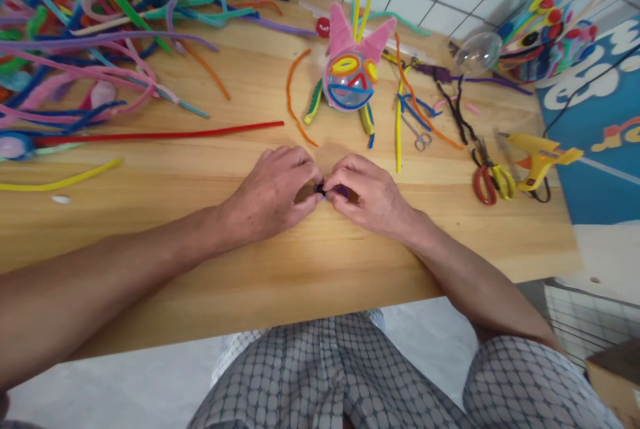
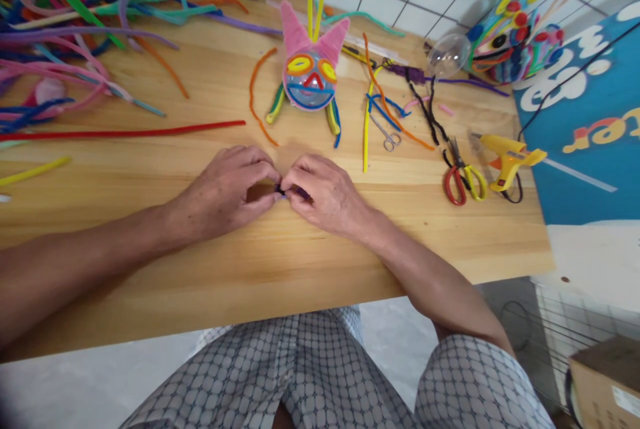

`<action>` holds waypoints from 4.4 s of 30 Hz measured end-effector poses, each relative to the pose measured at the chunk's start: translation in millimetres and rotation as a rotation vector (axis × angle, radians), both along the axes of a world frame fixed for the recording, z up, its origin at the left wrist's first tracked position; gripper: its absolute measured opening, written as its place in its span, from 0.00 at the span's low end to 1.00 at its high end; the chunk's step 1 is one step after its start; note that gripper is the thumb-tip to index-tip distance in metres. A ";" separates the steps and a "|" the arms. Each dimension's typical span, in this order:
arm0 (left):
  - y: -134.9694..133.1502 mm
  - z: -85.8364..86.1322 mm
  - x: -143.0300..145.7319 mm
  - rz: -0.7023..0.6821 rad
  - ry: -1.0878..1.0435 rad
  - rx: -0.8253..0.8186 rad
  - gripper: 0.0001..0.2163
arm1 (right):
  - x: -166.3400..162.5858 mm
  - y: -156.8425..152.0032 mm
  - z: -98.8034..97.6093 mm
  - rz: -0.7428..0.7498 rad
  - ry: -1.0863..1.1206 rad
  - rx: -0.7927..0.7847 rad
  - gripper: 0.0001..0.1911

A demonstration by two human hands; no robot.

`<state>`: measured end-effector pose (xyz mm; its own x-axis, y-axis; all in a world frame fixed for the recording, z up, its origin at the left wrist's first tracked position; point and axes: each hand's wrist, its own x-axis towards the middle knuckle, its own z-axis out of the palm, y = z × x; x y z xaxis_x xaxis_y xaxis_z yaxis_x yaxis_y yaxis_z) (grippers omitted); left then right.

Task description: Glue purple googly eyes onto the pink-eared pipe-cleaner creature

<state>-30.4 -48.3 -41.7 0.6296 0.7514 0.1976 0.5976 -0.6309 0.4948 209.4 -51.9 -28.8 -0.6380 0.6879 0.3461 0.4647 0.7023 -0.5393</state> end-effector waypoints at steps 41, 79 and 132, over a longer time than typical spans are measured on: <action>-2.5 4.4 0.0 0.012 0.000 0.034 0.04 | 2.5 4.8 -7.1 -0.058 -0.087 0.047 0.05; 0.4 5.5 -10.3 -0.157 -0.027 0.073 0.12 | 2.1 6.4 -8.5 -0.040 -0.126 0.058 0.04; -4.4 28.7 2.8 0.096 -0.556 -0.786 0.13 | 2.4 -1.5 -0.1 -0.030 -0.140 0.499 0.09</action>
